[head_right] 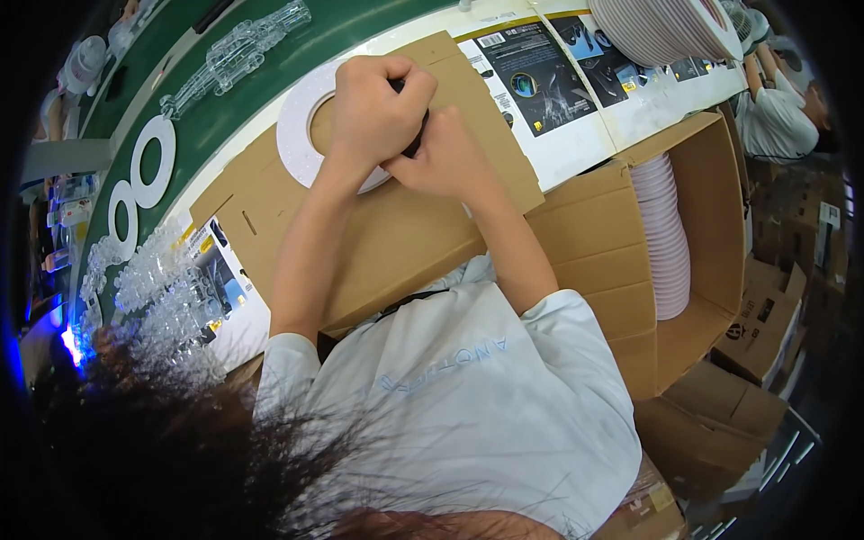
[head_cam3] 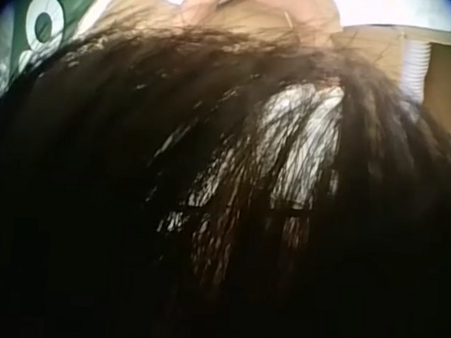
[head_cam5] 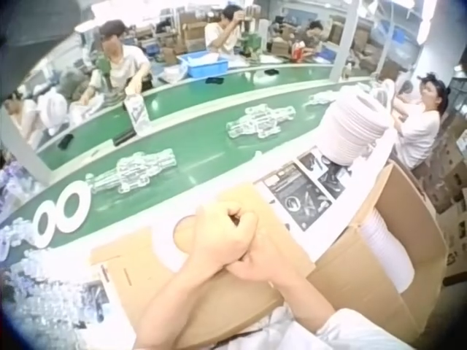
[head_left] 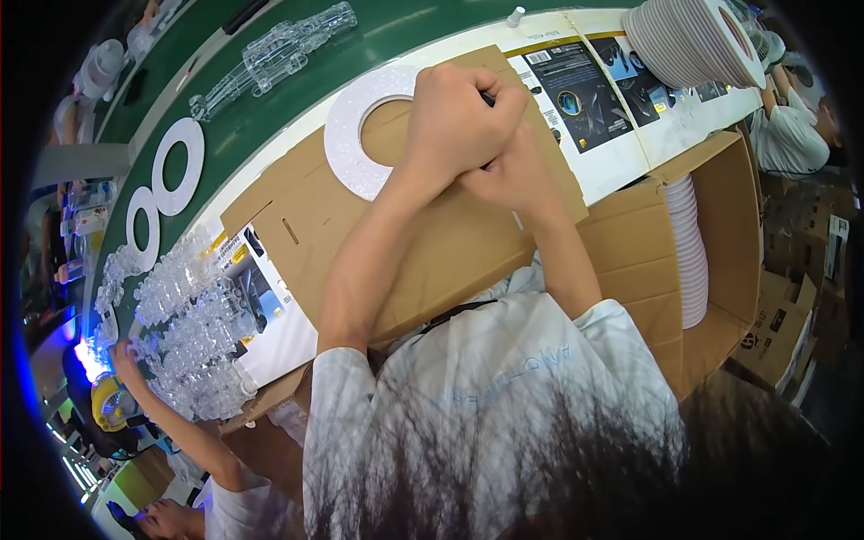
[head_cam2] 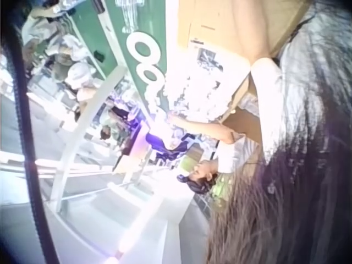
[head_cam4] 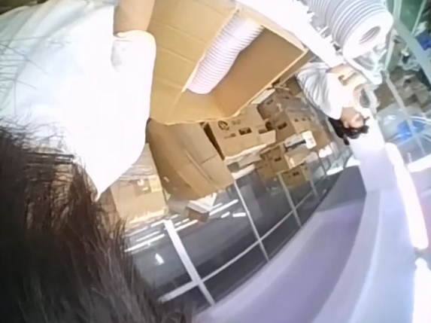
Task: Applying glue to circular light fixture components on an assembly line.
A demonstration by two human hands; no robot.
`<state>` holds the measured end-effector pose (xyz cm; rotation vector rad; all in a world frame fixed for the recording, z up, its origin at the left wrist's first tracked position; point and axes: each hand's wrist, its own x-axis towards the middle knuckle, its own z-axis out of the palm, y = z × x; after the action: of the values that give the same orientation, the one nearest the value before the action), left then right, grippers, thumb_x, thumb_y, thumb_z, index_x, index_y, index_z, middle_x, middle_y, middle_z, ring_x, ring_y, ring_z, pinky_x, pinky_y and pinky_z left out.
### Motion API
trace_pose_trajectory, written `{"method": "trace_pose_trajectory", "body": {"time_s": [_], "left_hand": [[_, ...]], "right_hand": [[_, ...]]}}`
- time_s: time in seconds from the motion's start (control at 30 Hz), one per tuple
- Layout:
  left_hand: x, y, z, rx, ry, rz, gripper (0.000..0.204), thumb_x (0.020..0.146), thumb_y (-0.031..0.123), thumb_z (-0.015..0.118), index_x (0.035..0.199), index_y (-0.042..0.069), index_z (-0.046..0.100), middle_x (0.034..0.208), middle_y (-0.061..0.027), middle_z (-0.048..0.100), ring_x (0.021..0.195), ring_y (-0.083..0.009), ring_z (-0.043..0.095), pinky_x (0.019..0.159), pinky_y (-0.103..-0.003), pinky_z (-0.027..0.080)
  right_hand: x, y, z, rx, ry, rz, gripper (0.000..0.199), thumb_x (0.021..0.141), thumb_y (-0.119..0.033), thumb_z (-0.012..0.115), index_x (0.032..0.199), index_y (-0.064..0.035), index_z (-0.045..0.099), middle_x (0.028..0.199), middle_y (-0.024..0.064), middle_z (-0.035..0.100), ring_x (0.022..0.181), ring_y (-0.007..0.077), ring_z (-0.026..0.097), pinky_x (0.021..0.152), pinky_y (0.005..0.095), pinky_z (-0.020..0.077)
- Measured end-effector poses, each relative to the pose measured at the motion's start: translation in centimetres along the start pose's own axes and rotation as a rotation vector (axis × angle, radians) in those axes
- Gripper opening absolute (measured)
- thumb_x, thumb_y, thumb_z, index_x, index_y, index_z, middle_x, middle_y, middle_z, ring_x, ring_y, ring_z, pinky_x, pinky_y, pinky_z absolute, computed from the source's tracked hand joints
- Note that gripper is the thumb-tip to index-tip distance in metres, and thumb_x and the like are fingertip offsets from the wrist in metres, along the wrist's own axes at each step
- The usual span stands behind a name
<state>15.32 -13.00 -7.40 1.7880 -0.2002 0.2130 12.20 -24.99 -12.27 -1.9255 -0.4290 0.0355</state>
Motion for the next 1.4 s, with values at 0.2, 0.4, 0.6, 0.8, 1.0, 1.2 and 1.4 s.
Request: {"method": "trace_pose_trajectory", "body": {"time_s": [0.2, 0.4, 0.6, 0.8, 1.0, 1.2, 1.4], "left_hand": [[-0.1, -0.8, 0.0, 0.013, -0.009, 0.014, 0.029, 0.072, 0.012, 0.057, 0.051, -0.001, 0.042, 0.044, -0.0035, 0.028, 0.045, -0.0116, 0.024, 0.041, -0.033, 0.022], [0.1, -0.6, 0.0, 0.014, -0.026, 0.006, 0.028, 0.072, 0.012, 0.057, 0.051, -0.002, 0.044, 0.043, -0.0042, 0.029, 0.045, -0.0117, 0.024, 0.041, -0.033, 0.022], [0.0, 0.4, 0.5, -0.051, 0.037, 0.064, 0.02, 0.073, 0.013, 0.059, 0.06, -0.003, 0.06, 0.046, -0.006, 0.045, 0.044, -0.0123, 0.039, 0.043, -0.029, 0.034], [-0.5, 0.4, 0.2, -0.076, 0.072, 0.118, 0.019, 0.071, 0.013, 0.06, 0.061, -0.003, 0.062, 0.047, -0.0041, 0.048, 0.046, -0.0088, 0.042, 0.044, -0.028, 0.036], [-0.5, -0.1, 0.2, -0.034, 0.061, 0.096, 0.018, 0.07, 0.013, 0.06, 0.059, -0.002, 0.062, 0.045, -0.0046, 0.048, 0.045, -0.0092, 0.042, 0.044, -0.027, 0.036], [-0.2, -0.2, 0.5, -0.018, 0.05, 0.112, 0.019, 0.069, 0.014, 0.06, 0.059, -0.002, 0.064, 0.044, -0.006, 0.051, 0.042, -0.011, 0.043, 0.042, -0.028, 0.036], [-0.1, 0.1, 0.5, -0.007, 0.061, 0.124, 0.019, 0.069, 0.013, 0.059, 0.057, -0.001, 0.063, 0.044, -0.0072, 0.05, 0.041, -0.0115, 0.044, 0.042, -0.028, 0.036]], "right_hand": [[-0.1, 0.2, 0.0, -0.013, -0.05, 0.061, 0.019, 0.067, -0.011, 0.073, 0.08, 0.0011, 0.066, 0.067, 0.01, 0.067, 0.062, 0.0202, 0.065, 0.057, 0.0315, 0.0504], [0.1, 0.1, 0.0, -0.019, -0.036, 0.047, 0.019, 0.067, -0.011, 0.073, 0.08, 0.001, 0.066, 0.067, 0.01, 0.067, 0.062, 0.0201, 0.066, 0.057, 0.0313, 0.0502], [0.1, -1.0, -1.2, -0.043, 0.044, -0.03, 0.016, 0.067, -0.013, 0.075, 0.073, -0.0001, 0.067, 0.06, 0.0125, 0.066, 0.056, 0.026, 0.067, 0.055, 0.0331, 0.0522], [0.2, -1.6, -1.7, -0.123, -0.015, -0.062, 0.038, 0.063, -0.009, 0.074, 0.098, 0.0014, 0.065, 0.094, 0.0131, 0.068, 0.087, 0.0276, 0.067, 0.074, 0.0347, 0.0527], [0.4, -1.8, -1.2, -0.092, 0.046, -0.145, 0.018, 0.069, -0.011, 0.074, 0.082, -0.0001, 0.068, 0.067, 0.0126, 0.069, 0.061, 0.0263, 0.069, 0.057, 0.0327, 0.0527], [0.6, -1.3, -1.5, -0.103, 0.046, -0.164, 0.017, 0.069, -0.011, 0.074, 0.08, -0.0004, 0.067, 0.066, 0.012, 0.068, 0.06, 0.0257, 0.068, 0.056, 0.0328, 0.0518], [0.5, -1.1, -1.6, -0.115, 0.04, -0.113, 0.018, 0.068, -0.013, 0.075, 0.078, -0.0002, 0.068, 0.066, 0.0118, 0.068, 0.06, 0.0263, 0.068, 0.056, 0.0332, 0.0518]]}}
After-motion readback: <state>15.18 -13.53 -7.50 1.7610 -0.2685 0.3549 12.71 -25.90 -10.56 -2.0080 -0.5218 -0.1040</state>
